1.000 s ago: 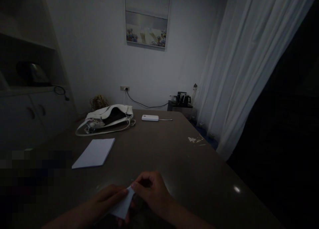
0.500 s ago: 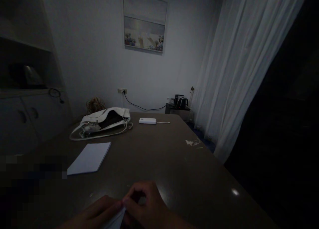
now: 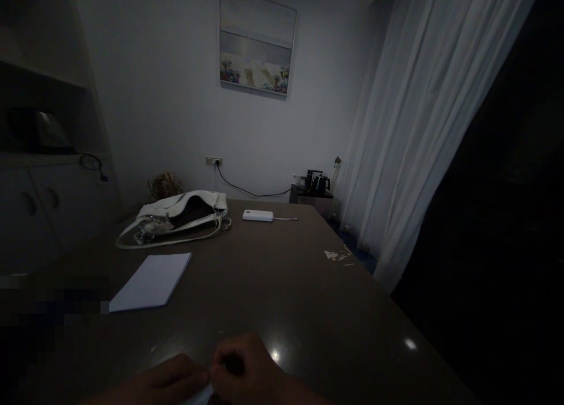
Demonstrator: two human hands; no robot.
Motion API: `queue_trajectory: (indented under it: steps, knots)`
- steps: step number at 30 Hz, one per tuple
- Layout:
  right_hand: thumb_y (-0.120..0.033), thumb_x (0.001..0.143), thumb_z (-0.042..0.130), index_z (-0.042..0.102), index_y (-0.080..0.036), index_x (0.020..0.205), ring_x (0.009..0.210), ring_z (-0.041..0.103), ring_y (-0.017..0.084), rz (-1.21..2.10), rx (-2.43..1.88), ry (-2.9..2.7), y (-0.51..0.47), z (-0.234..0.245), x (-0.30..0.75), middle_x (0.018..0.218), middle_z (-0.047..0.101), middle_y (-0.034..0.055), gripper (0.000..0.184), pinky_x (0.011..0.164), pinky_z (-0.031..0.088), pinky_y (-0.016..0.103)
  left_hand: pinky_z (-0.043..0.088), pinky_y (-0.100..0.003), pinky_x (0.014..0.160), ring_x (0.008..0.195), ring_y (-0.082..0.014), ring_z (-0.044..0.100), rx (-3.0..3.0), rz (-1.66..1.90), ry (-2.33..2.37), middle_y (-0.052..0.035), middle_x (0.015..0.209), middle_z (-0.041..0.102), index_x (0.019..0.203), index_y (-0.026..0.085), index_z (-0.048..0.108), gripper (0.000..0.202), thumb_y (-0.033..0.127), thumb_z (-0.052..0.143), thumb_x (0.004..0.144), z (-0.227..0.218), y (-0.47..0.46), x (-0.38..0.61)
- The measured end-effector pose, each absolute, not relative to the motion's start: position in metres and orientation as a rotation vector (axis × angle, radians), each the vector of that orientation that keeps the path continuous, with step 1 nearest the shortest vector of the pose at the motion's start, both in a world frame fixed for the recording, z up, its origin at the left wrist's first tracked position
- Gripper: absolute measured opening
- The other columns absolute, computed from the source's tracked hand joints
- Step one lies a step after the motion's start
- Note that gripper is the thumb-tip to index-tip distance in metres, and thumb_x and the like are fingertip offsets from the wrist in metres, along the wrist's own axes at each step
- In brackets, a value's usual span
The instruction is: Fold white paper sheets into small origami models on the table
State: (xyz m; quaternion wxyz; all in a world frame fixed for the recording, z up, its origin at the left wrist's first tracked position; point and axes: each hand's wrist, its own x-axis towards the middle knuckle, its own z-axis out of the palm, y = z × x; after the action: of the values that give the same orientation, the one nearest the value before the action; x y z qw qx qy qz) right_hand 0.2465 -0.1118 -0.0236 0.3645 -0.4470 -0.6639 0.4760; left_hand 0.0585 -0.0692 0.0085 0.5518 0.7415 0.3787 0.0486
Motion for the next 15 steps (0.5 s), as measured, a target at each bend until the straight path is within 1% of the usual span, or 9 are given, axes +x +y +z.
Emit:
queue_trajectory:
  steps: [3,7,12,15]
  knots:
    - [-0.029,0.078,0.049,0.047,-0.017,0.064,0.045,0.045,0.008,1.194,-1.156,-1.618,-0.112,-0.017,0.246,0.049,0.042,-0.0055,0.019,0.043,0.031,0.017,0.04,-0.03,0.083,0.094,-0.0228,0.057,1.734,0.143,0.928,-0.0024,0.099,0.067,0.097,0.023,0.067,0.048,0.062,0.044,0.08,-0.001,-0.064,0.057]
    - [-0.028,0.076,0.05,0.047,-0.016,0.063,0.046,0.039,0.007,1.098,-1.2,-1.571,-0.11,-0.011,0.248,0.05,0.041,-0.0054,0.018,0.045,0.03,0.018,0.041,-0.029,0.078,0.093,-0.0219,0.057,1.767,0.202,0.952,-0.0021,0.098,0.066,0.1,0.022,0.064,0.048,0.061,0.042,0.082,-0.013,-0.057,0.055]
    - [-0.027,0.075,0.049,0.045,-0.017,0.062,0.045,0.04,0.007,1.144,-1.219,-1.629,-0.109,-0.017,0.248,0.049,0.041,-0.0054,0.017,0.043,0.029,0.017,0.042,-0.028,0.078,0.09,-0.0204,0.057,1.834,0.17,0.956,-0.0013,0.096,0.066,0.098,0.022,0.064,0.049,0.062,0.04,0.082,-0.017,-0.056,0.054]
    - [-0.024,0.073,0.052,0.049,-0.016,0.061,0.046,0.041,0.006,1.138,-1.228,-1.68,-0.108,-0.021,0.248,0.05,0.044,-0.0047,0.014,0.043,0.029,0.017,0.042,-0.029,0.08,0.092,-0.021,0.057,1.85,0.14,0.957,-0.0011,0.097,0.066,0.099,0.023,0.064,0.049,0.063,0.04,0.081,-0.011,-0.06,0.054]
